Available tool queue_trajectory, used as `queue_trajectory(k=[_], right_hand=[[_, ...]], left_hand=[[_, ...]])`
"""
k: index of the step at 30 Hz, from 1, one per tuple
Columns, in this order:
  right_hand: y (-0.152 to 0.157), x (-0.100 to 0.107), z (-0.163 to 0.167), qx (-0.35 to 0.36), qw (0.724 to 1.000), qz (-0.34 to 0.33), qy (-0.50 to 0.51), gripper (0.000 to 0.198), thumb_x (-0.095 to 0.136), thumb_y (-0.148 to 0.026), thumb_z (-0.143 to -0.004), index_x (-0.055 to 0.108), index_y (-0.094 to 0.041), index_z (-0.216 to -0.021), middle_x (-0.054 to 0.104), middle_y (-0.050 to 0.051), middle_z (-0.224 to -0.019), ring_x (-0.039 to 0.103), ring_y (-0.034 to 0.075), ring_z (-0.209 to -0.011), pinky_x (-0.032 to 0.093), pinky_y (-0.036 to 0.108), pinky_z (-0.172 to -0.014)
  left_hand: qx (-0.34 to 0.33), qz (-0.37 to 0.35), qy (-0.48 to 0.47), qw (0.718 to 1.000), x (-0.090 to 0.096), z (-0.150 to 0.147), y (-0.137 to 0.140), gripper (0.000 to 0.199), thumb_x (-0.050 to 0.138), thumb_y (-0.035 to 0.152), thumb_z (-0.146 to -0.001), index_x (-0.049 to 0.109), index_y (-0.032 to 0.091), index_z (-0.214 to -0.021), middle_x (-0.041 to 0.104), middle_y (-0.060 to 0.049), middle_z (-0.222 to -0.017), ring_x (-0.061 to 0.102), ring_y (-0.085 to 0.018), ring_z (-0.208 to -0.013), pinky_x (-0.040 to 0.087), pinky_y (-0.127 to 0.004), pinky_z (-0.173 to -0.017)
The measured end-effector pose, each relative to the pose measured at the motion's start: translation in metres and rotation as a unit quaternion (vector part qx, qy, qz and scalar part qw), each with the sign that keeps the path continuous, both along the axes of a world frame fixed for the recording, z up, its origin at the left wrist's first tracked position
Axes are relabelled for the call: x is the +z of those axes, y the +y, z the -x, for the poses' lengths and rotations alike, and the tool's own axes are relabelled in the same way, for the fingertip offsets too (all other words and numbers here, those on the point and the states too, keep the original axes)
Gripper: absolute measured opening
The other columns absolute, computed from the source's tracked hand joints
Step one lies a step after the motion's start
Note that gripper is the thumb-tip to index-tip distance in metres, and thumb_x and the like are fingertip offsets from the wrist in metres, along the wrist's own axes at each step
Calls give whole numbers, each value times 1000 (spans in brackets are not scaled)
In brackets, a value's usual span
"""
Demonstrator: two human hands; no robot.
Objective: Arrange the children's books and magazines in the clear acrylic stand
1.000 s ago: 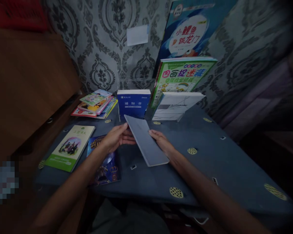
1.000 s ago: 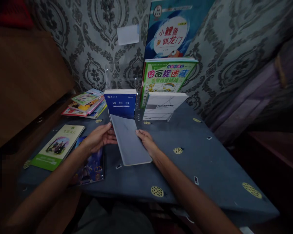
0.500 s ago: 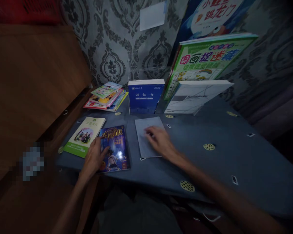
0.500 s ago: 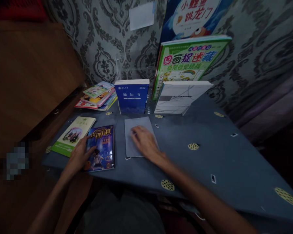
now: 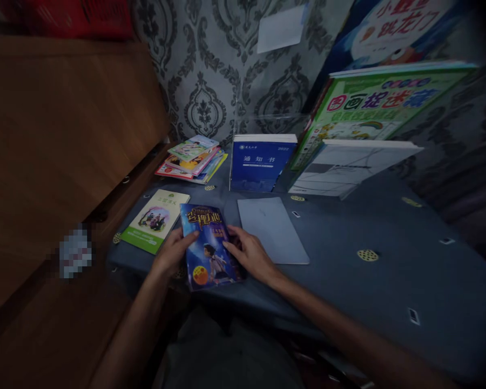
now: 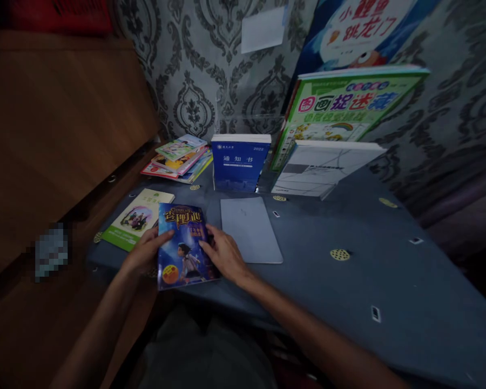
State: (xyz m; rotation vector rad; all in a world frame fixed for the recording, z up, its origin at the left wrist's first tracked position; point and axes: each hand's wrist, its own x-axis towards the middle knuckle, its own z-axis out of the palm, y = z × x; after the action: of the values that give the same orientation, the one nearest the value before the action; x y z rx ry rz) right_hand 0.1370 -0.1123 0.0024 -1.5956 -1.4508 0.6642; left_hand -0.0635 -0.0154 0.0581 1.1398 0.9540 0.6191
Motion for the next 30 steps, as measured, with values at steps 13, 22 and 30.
queue_trajectory(k=[13, 22, 30], right_hand=[[4, 35, -26, 3, 933, 10, 361, 58, 71, -72, -73, 72, -22, -100, 77, 5, -93, 71, 23, -87, 57, 34, -81], [-21, 49, -74, -82, 962, -133, 222, 47, 71, -68, -75, 71, -23, -86, 71, 3, -81, 64, 21, -77, 53, 33, -73], [-40, 42, -85, -44, 976, -157, 143, 37, 65, -56, -86, 74, -23, -100, 72, 2, -87, 64, 21, -80, 53, 33, -74]], left_hand=[[-130, -210, -40, 968, 68, -39, -24, 39, 72, 46, -80, 70, 17, -106, 73, -5, -95, 68, -24, -89, 56, -30, -75], [-161, -257, -50, 952, 42, -76, -4, 38, 70, 50, -83, 70, 20, -108, 74, -5, -102, 67, -23, -97, 55, -33, -88], [-153, -283, 7, 947, 31, -81, -6, 31, 67, 56, -81, 73, 27, -91, 77, -3, -97, 68, -30, -96, 56, -44, -91]])
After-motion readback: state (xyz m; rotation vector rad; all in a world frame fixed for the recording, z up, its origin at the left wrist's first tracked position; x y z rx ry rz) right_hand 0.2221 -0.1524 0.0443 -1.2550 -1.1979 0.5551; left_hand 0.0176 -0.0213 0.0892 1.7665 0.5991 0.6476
